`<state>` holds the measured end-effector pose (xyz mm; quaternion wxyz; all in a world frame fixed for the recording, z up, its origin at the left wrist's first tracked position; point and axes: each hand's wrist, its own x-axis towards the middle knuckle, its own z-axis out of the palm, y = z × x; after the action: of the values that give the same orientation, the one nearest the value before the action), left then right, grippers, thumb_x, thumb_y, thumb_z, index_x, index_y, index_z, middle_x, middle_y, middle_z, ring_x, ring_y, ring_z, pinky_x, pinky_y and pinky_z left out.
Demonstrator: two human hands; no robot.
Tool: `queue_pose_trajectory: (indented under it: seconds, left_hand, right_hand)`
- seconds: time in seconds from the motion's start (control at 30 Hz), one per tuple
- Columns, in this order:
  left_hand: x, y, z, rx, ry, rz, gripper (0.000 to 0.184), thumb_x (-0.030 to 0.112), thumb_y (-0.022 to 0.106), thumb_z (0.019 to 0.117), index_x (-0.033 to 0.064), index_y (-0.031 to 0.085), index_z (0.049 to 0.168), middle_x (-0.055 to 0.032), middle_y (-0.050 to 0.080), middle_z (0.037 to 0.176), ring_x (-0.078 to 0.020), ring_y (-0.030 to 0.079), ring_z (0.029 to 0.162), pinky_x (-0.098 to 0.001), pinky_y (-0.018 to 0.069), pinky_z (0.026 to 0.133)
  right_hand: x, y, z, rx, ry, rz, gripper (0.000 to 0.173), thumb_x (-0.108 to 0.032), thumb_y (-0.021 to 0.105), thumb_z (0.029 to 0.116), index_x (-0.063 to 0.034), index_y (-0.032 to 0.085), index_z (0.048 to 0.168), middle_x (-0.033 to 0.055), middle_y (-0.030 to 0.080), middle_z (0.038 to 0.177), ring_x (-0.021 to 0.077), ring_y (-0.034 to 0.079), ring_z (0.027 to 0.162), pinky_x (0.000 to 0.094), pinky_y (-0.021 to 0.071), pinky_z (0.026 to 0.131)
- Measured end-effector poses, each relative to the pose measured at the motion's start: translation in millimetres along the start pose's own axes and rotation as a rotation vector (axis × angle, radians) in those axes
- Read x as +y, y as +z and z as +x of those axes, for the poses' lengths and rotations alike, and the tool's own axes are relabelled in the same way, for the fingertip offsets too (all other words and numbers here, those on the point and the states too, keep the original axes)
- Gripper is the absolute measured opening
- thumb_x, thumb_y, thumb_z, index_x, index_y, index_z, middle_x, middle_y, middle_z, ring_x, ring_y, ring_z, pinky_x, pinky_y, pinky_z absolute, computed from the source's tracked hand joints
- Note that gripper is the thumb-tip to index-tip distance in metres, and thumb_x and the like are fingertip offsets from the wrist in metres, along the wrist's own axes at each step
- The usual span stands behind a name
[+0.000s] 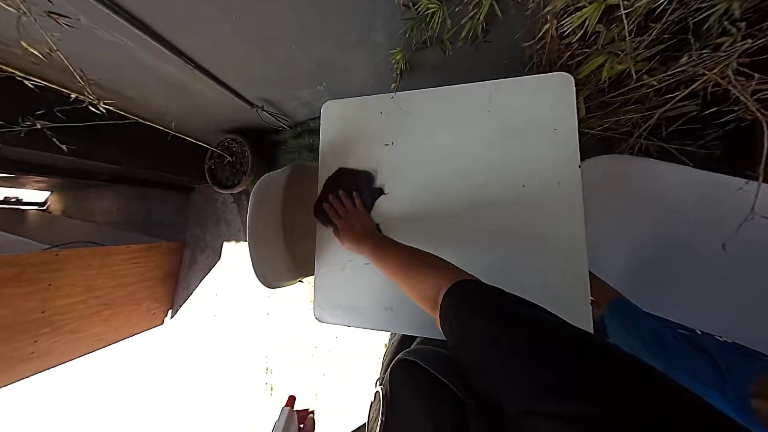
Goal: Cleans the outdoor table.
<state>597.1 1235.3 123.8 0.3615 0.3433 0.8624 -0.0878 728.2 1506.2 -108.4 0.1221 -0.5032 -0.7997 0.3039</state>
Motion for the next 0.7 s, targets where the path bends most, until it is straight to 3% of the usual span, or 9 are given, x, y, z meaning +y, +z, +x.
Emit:
queue_pose_trajectory:
  seconds: [0.07,0.13,0.27,0.33,0.4,0.5,0.57,0.63,0.7]
  left_hand:
    - [6.3,-2.6,-1.8,-0.043,0.021,-0.015,0.053,0.005,0.055,0.1003,-0.0156,0.038,0.145,-0.0320,0.064,0.125,-0.0375,0.066,0.114,-0.0488,0.0501,0.101]
    - [7.2,-6.2,-3.2,-0.052,0.060,-0.026,0.054,0.005,0.055,0.1005,-0.0157,0.036,0.147,-0.0328,0.063,0.126,-0.0371,0.064,0.116,-0.0473,0.0486,0.103]
    - [-21.5,7.7,6.9,-0.025,0.200,-0.071,0.054,0.007,0.058,0.0968,-0.0175,0.041,0.142,-0.0321,0.065,0.118,-0.0330,0.067,0.106,-0.0467,0.0511,0.097]
    - [-20.2,7.3,4.3,-0.063,0.161,-0.042,0.054,0.006,0.058,0.0980,-0.0166,0.040,0.144,-0.0328,0.064,0.123,-0.0349,0.065,0.112,-0.0470,0.0489,0.102]
    - [-19.6,2.8,0.3,-0.076,0.117,0.011,0.053,0.005,0.058,0.0986,-0.0156,0.041,0.144,-0.0325,0.063,0.126,-0.0354,0.064,0.118,-0.0459,0.0471,0.105]
    - [-12.2,-3.7,-9.5,-0.157,-0.005,0.045,0.052,0.005,0.054,0.1027,-0.0143,0.038,0.148,-0.0324,0.056,0.138,-0.0328,0.057,0.129,-0.0402,0.0415,0.111]
    - [-42.1,0.9,-1.1,-0.105,0.079,-0.017,0.051,0.004,0.055,0.1014,-0.0166,0.039,0.145,-0.0339,0.059,0.131,-0.0325,0.061,0.120,-0.0402,0.0454,0.106]
    - [-92.9,8.9,14.3,-0.007,0.285,-0.012,0.048,0.005,0.058,0.0949,-0.0214,0.048,0.134,-0.0339,0.068,0.112,-0.0382,0.069,0.102,-0.0479,0.0528,0.093]
    - [-113.9,-3.1,14.0,-0.136,0.261,0.056,0.047,0.007,0.055,0.0995,-0.0193,0.046,0.137,-0.0314,0.068,0.116,-0.0399,0.068,0.107,-0.0507,0.0509,0.097]
  right_hand:
    - [-25.8,26.1,-61.3,-0.275,-0.272,0.090,0.058,-0.031,0.046,0.1077,-0.0134,0.034,0.162,0.0088,0.024,0.171,0.0335,0.010,0.160,0.0620,0.0013,0.127]
    - [-8.0,5.4,-108.6,-0.346,-0.354,0.119,0.055,-0.031,0.047,0.1082,-0.0141,0.039,0.160,0.0089,0.030,0.169,0.0349,0.016,0.159,0.0608,0.0049,0.127]
    - [137.9,-97.5,-124.9,0.110,0.196,-0.069,0.051,-0.036,0.042,0.1096,-0.0184,0.044,0.158,0.0047,0.037,0.166,0.0335,0.025,0.156,0.0627,0.0155,0.125]
    - [217.0,-154.6,-144.5,0.328,0.559,-0.186,0.057,-0.042,0.037,0.1097,-0.0175,0.037,0.161,0.0087,0.031,0.169,0.0389,0.020,0.157,0.0684,0.0113,0.123]
    - [248.8,-176.2,-197.3,0.426,0.768,-0.209,0.061,-0.044,0.033,0.1098,-0.0156,0.031,0.163,0.0101,0.025,0.171,0.0388,0.015,0.158,0.0685,0.0079,0.123]
    - [210.1,-137.7,-300.4,0.462,0.856,-0.220,0.060,-0.039,0.031,0.1107,-0.0118,0.028,0.164,0.0095,0.022,0.171,0.0352,0.015,0.159,0.0650,0.0130,0.123]
    - [176.2,-110.5,-335.9,0.478,0.939,-0.199,0.060,-0.036,0.033,0.1102,-0.0094,0.028,0.163,0.0124,0.023,0.171,0.0356,0.016,0.158,0.0657,0.0132,0.123]
    - [159.4,-101.1,-326.6,0.520,1.082,-0.175,0.061,-0.036,0.035,0.1097,-0.0077,0.027,0.163,0.0163,0.021,0.171,0.0398,0.014,0.158,0.0686,0.0099,0.122]
    - [150.9,-97.5,-276.5,0.555,1.164,-0.174,0.066,-0.042,0.033,0.1096,-0.0070,0.022,0.164,0.0184,0.016,0.171,0.0430,0.010,0.158,0.0703,0.0056,0.121]
